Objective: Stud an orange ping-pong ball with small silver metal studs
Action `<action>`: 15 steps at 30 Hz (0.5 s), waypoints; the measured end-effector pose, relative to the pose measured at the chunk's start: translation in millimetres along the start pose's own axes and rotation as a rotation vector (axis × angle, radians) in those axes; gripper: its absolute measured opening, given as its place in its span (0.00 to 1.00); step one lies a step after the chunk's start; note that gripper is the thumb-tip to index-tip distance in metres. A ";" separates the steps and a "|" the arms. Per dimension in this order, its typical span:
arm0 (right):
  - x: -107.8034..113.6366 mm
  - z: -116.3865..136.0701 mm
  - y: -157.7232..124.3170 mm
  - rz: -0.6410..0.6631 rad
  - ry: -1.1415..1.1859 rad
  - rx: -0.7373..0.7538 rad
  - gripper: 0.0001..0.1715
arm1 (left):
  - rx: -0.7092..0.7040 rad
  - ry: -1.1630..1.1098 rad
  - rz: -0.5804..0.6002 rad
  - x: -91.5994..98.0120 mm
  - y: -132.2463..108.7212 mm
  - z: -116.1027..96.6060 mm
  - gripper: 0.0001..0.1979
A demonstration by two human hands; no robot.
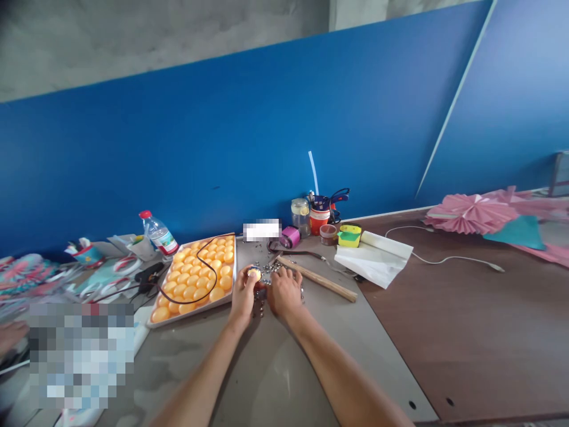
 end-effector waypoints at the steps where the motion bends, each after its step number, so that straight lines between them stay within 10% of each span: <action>1: -2.2 -0.1 -0.4 0.018 -0.018 0.002 0.11 | 0.002 0.011 0.002 0.0 -0.2 0.0 0.20; 15: -5.0 -1.4 1.1 0.032 0.016 0.003 0.12 | -0.001 0.019 -0.002 0.2 -1.7 -4.2 0.20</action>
Point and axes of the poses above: each hand's wrist, its own y-axis towards the middle knuckle, its own x-axis out of the back of the hand, z = x × y, the point moved 8 cm from there along y, towards the middle knuckle
